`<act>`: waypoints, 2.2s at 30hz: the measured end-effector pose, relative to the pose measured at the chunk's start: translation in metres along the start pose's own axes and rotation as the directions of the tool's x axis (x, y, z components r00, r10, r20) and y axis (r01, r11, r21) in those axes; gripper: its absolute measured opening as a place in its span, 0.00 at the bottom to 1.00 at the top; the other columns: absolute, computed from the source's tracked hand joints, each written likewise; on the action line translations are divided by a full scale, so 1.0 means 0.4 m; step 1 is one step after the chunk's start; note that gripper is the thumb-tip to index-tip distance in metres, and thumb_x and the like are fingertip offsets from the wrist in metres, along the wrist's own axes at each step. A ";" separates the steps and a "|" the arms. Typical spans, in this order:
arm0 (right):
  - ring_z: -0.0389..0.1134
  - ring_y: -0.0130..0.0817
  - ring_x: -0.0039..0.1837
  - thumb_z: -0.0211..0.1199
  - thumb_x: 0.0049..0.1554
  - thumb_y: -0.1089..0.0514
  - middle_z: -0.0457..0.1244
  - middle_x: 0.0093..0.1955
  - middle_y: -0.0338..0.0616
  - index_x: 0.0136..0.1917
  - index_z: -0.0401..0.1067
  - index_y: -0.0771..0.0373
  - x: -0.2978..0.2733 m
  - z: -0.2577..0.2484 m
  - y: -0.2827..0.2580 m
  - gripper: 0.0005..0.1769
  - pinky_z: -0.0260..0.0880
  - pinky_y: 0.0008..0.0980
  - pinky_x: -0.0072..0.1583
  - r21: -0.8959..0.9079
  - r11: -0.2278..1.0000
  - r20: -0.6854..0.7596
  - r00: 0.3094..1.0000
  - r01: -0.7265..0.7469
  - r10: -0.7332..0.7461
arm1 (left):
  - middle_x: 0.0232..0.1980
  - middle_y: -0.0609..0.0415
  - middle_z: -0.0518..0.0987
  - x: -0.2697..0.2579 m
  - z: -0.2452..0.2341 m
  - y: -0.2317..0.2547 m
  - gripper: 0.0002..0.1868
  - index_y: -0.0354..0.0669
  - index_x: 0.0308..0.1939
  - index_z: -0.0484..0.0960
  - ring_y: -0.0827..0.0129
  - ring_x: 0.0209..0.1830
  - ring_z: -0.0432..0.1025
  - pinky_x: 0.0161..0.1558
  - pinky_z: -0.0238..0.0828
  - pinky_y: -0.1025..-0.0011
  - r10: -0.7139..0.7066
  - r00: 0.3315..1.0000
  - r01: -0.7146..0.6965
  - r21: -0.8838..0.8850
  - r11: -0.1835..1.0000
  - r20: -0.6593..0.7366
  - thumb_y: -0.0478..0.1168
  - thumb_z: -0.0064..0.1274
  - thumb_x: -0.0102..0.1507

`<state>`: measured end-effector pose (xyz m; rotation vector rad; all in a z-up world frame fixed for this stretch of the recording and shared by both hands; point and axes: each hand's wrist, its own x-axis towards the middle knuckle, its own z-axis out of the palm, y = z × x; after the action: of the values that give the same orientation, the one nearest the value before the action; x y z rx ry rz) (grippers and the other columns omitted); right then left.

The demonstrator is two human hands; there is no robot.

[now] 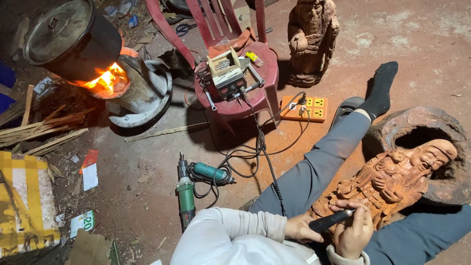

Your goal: Using a rotary carving tool to add fine details to a wooden statue while sitting on the floor.

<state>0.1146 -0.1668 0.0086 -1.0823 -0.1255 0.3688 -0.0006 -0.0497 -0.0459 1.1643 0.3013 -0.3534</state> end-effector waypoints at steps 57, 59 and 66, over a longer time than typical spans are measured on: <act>0.73 0.50 0.60 0.38 0.69 0.39 0.68 0.59 0.69 0.67 0.64 0.72 -0.010 0.013 0.181 0.34 0.74 0.51 0.62 0.300 0.908 0.181 0.952 -0.293 0.248 | 0.09 0.53 0.60 -0.019 0.030 0.126 0.14 0.40 0.18 0.74 0.76 0.05 0.53 0.09 0.44 0.80 -0.141 0.913 0.092 -0.142 0.986 -0.382 0.32 0.59 0.58; 0.74 0.49 0.59 0.38 0.70 0.41 0.69 0.58 0.68 0.67 0.64 0.72 -0.011 0.019 0.169 0.33 0.75 0.50 0.61 0.273 0.911 0.191 0.946 -0.308 0.262 | 0.08 0.53 0.61 -0.018 0.032 0.128 0.14 0.40 0.17 0.75 0.77 0.06 0.54 0.10 0.45 0.80 -0.134 0.915 0.098 -0.114 0.989 -0.381 0.32 0.59 0.57; 0.74 0.45 0.57 0.52 0.66 0.44 0.70 0.54 0.61 0.60 0.69 0.70 -0.018 0.025 0.130 0.25 0.74 0.45 0.61 0.083 0.940 0.306 0.906 -0.332 0.293 | 0.13 0.55 0.67 -0.020 0.029 0.089 0.10 0.41 0.20 0.80 0.77 0.14 0.60 0.18 0.54 0.80 -0.069 0.902 0.096 0.044 0.994 -0.426 0.35 0.65 0.54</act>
<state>0.0930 -0.1394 -0.0320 -0.9100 -0.1845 0.8172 0.0076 -0.0469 -0.0084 1.2900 0.7276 -0.1795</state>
